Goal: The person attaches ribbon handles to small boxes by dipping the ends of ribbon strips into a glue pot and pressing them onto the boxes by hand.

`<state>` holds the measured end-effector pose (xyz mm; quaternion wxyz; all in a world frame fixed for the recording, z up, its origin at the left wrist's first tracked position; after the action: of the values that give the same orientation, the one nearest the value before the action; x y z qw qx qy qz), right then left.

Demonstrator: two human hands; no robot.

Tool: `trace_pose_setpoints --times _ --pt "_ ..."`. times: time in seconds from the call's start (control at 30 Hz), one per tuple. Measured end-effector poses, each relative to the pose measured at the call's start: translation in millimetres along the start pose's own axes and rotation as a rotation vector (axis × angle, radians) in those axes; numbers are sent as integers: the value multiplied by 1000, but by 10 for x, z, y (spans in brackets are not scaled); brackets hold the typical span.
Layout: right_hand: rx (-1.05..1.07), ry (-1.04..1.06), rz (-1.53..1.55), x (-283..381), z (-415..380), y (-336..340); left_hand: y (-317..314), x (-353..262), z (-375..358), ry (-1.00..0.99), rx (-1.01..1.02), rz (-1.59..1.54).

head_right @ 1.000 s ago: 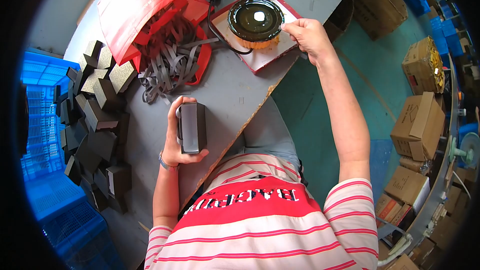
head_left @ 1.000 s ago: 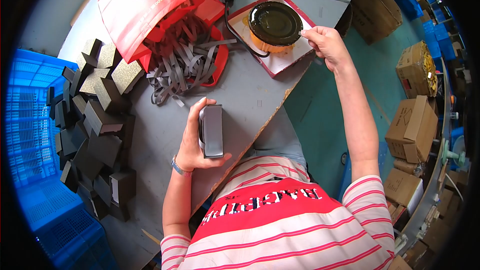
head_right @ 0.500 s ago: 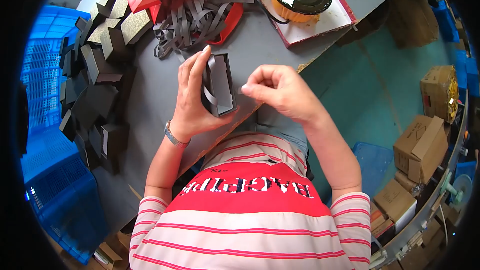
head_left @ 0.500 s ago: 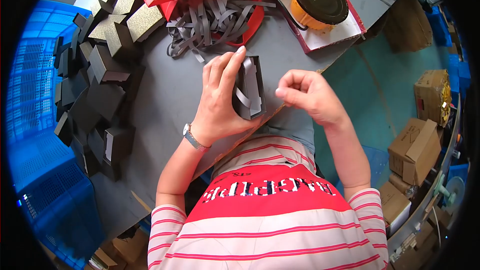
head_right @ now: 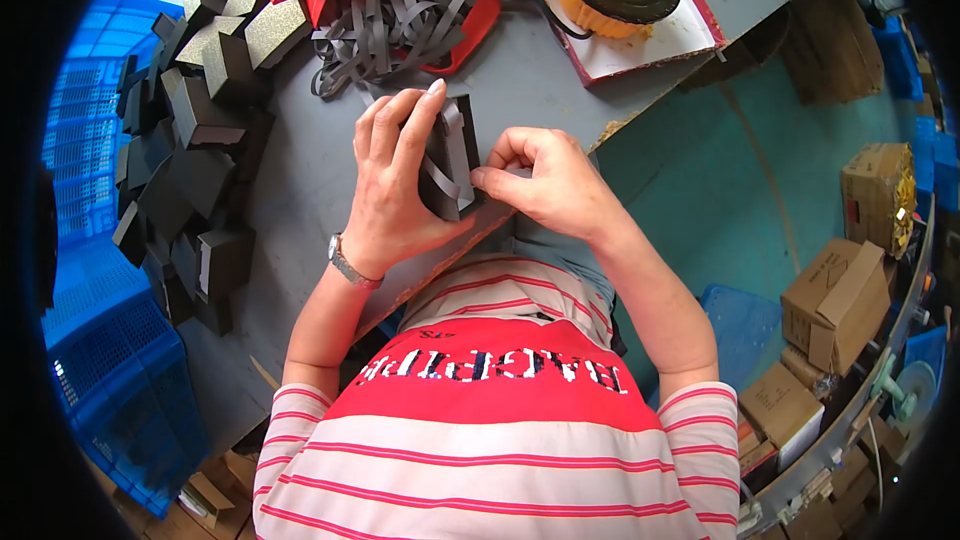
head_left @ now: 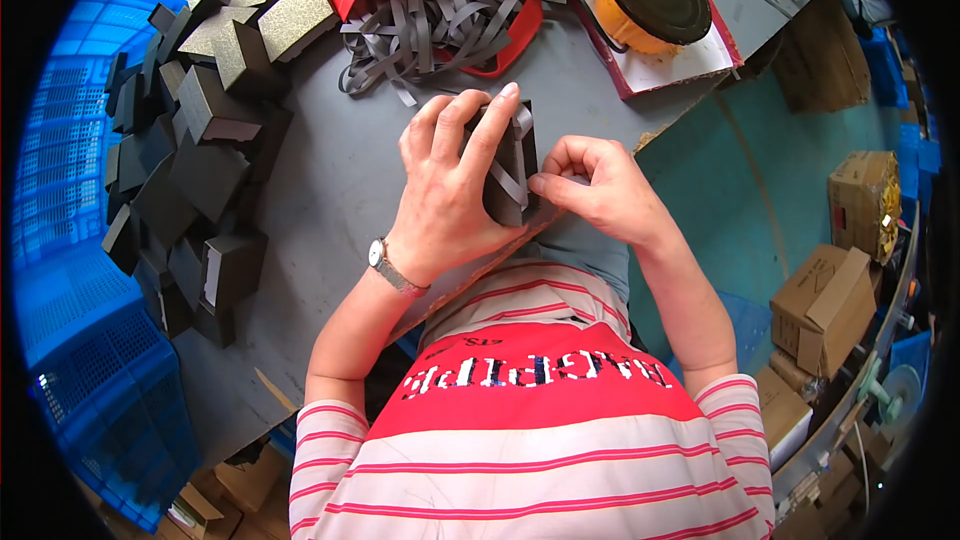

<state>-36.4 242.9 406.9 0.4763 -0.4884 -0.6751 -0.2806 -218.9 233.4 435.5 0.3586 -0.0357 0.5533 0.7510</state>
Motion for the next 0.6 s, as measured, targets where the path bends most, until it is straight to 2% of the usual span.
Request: trace_pose_setpoints --times 0.33,0.53,0.6 --pt "-80 -7 -169 16 -27 -31 -29 -27 -4 -16 10 34" --pt "-109 113 -367 115 -67 -111 -66 -35 -25 -28 -10 11" --pt "-167 229 -541 147 -89 -152 -85 -21 -39 -31 -25 42"
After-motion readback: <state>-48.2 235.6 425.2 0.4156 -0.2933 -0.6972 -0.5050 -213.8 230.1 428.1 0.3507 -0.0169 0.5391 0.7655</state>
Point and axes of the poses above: each hand's wrist, its own z-axis towards the middle knuckle, its own y-axis out of the back of the hand, x = y × z, the point moved 3 cm from there along z, towards the middle knuckle, and after that the axes turned 6 degrees about z, right-handed, at the moved point
